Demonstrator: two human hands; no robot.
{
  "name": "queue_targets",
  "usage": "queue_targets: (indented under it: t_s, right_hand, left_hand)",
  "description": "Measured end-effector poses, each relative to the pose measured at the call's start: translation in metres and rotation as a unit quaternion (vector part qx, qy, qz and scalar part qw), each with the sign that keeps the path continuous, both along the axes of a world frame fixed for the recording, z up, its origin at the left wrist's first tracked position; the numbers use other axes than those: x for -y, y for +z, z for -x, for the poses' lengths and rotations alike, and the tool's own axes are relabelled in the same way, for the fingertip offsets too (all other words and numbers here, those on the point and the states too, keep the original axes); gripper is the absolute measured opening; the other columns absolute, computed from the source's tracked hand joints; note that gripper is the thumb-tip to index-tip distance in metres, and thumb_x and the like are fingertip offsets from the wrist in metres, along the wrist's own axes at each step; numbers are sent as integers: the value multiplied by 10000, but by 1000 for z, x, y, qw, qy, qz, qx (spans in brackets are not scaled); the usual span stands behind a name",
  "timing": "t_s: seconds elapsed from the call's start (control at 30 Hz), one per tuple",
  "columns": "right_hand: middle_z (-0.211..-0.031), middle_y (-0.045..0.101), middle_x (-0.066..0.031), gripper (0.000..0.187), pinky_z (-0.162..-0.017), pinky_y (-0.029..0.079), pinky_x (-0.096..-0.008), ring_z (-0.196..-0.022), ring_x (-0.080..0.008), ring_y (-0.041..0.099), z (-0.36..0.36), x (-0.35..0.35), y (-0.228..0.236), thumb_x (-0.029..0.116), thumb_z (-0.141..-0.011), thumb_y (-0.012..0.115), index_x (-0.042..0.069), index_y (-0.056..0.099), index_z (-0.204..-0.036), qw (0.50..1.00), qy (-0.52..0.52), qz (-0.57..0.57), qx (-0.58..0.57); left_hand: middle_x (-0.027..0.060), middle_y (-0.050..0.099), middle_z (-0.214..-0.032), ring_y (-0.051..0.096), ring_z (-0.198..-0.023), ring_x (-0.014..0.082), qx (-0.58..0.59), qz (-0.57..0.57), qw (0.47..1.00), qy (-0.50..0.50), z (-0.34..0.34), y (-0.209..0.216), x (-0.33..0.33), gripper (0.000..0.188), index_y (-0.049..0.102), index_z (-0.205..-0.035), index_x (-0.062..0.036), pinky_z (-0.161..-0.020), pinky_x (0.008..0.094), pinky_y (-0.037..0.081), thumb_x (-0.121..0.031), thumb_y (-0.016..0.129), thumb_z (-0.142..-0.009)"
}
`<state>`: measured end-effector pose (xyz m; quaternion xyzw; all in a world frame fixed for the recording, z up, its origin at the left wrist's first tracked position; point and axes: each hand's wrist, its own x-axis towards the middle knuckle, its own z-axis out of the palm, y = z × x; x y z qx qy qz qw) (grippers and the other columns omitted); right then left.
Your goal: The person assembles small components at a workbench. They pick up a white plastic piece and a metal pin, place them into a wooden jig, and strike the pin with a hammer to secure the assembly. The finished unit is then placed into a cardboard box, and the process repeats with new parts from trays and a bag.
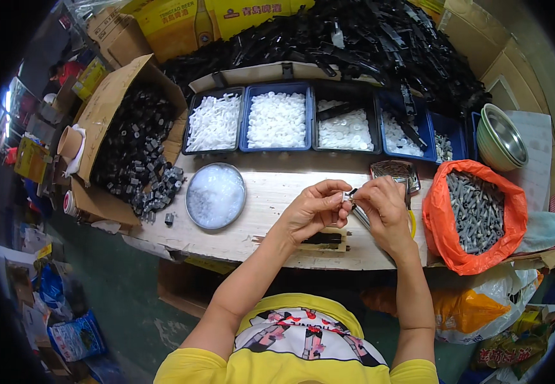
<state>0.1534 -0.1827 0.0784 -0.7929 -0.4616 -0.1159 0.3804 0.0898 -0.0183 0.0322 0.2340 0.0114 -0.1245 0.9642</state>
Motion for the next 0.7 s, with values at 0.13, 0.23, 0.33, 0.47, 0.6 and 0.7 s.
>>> queue_targets:
  t_s: [0.13,0.23,0.33,0.47,0.6,0.7]
  right_hand:
    - [-773,529,-17,105,-726,296,-332,-783,-195,498,7,-7,4,35,-729,624,86,576,-807,1000,11,3,-3]
    - [-771,529,-16,105,-725,293,-330,-777,-193,498,8,-9,4,34,-729,625,86,575,-805,1000,13,3,5]
    - [-770,527,-15,106,-726,292,-329,-775,-191,496,10,-12,2,33,-728,626,87,573,-803,1000,17,5,10]
    - [-772,541,-30,119,-734,307,-324,-771,-203,504,11,-12,4,12,-708,635,67,580,-797,1000,12,1,13]
    - [-765,537,-30,118,-736,305,-324,-763,-203,501,13,-13,3,14,-706,635,68,578,-794,1000,13,15,22]
    - [-761,534,-29,121,-736,306,-326,-757,-204,497,14,-14,4,14,-706,634,67,576,-797,999,16,11,31]
  left_hand:
    - [96,605,-818,599,-718,157,24,5,1000,7,9,-3,-5,165,560,-1024,-60,-581,301,475,-77,557,-860]
    - [95,603,-820,599,-717,155,37,7,999,11,12,-5,-7,154,557,-1016,-58,-579,301,475,-80,553,-864]
    - [96,601,-823,596,-712,153,37,-6,999,14,14,-6,-7,148,554,-1011,-53,-581,304,478,-80,549,-866]
    - [98,601,-826,599,-712,154,49,2,999,15,16,-6,-8,146,551,-1011,-50,-582,309,484,-78,546,-867]
    - [99,601,-820,606,-707,158,42,5,999,21,18,-5,-8,143,552,-1008,-49,-582,308,490,-76,544,-868]
    - [101,604,-821,612,-708,166,43,-8,999,22,19,-6,-7,145,554,-1009,-49,-591,312,500,-76,547,-867]
